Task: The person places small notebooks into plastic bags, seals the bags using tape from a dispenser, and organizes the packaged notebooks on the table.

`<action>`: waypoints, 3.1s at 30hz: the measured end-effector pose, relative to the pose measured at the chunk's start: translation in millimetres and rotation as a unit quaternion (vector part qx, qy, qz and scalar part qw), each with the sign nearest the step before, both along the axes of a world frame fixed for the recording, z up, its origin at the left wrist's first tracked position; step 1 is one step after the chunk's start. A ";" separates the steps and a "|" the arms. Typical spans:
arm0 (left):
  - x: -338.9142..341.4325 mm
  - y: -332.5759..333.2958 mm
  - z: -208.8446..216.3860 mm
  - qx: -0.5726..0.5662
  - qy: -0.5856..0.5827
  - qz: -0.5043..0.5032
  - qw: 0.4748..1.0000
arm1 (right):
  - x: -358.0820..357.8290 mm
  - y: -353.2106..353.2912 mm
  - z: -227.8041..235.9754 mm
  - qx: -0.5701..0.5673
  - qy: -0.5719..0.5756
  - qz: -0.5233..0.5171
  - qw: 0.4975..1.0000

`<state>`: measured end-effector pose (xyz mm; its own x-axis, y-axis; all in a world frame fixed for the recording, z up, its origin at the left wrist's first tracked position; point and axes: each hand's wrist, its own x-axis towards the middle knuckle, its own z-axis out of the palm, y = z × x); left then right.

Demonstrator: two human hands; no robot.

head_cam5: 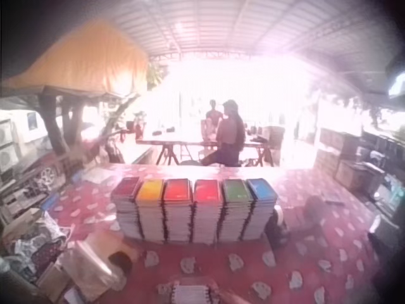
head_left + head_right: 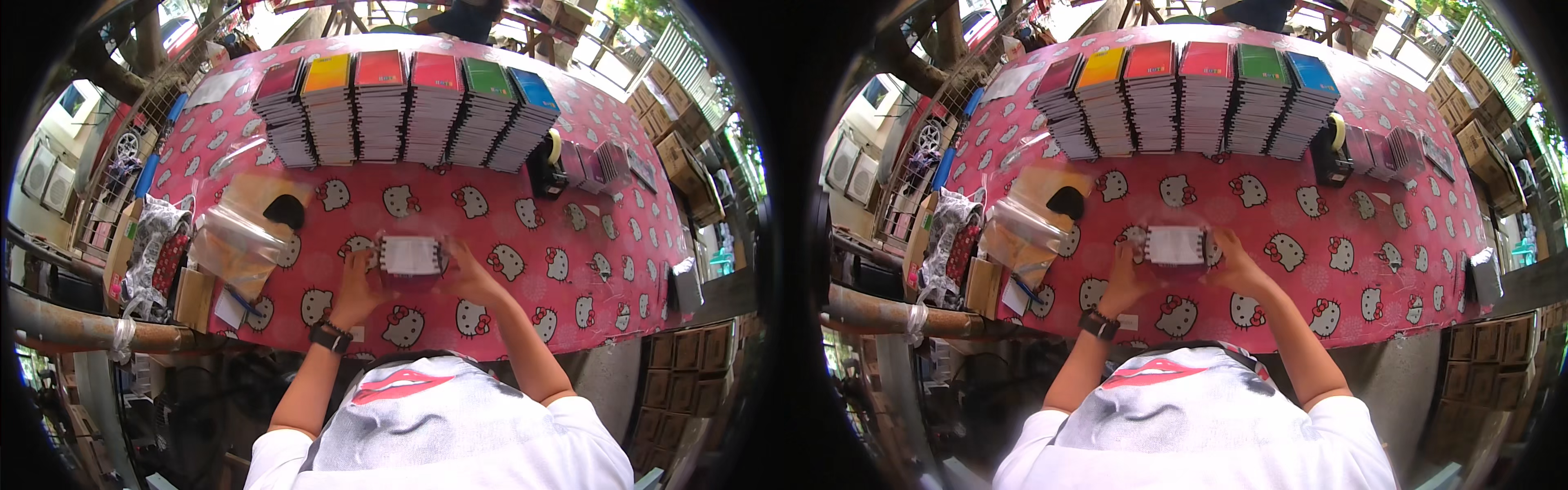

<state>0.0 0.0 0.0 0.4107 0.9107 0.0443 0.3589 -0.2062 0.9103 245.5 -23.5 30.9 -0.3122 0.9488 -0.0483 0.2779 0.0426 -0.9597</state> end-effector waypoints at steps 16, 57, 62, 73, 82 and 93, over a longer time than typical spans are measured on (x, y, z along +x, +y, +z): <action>3.6 -2.5 73.4 0.348 0.058 -0.002 0.936 | 13.2 -28.7 28.2 0.220 -0.090 -0.042 0.970; 2.2 14.9 58.5 0.195 0.102 -0.240 0.946 | 300.5 153.2 -20.6 -0.118 -0.288 -0.526 0.791; -1.9 14.0 56.6 0.182 0.103 -0.237 0.949 | 296.2 141.9 -6.0 0.116 -0.199 -0.501 0.835; -1.6 12.9 52.4 0.197 0.102 -0.227 0.948 | 228.3 111.5 -47.9 -0.276 0.229 -0.378 0.854; -7.6 13.8 53.6 0.191 0.127 -0.234 0.945 | -20.8 67.9 84.0 -0.143 -0.123 0.094 0.978; -5.3 14.4 60.7 0.206 0.124 -0.222 0.945 | -41.4 55.3 110.2 -0.013 -0.565 0.038 0.824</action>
<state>-5.3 14.4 60.7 0.7922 0.5728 0.2106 0.3457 -0.7055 0.6187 204.0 31.8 141.1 -0.1139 0.9225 -0.3687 0.9921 0.0858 -0.0919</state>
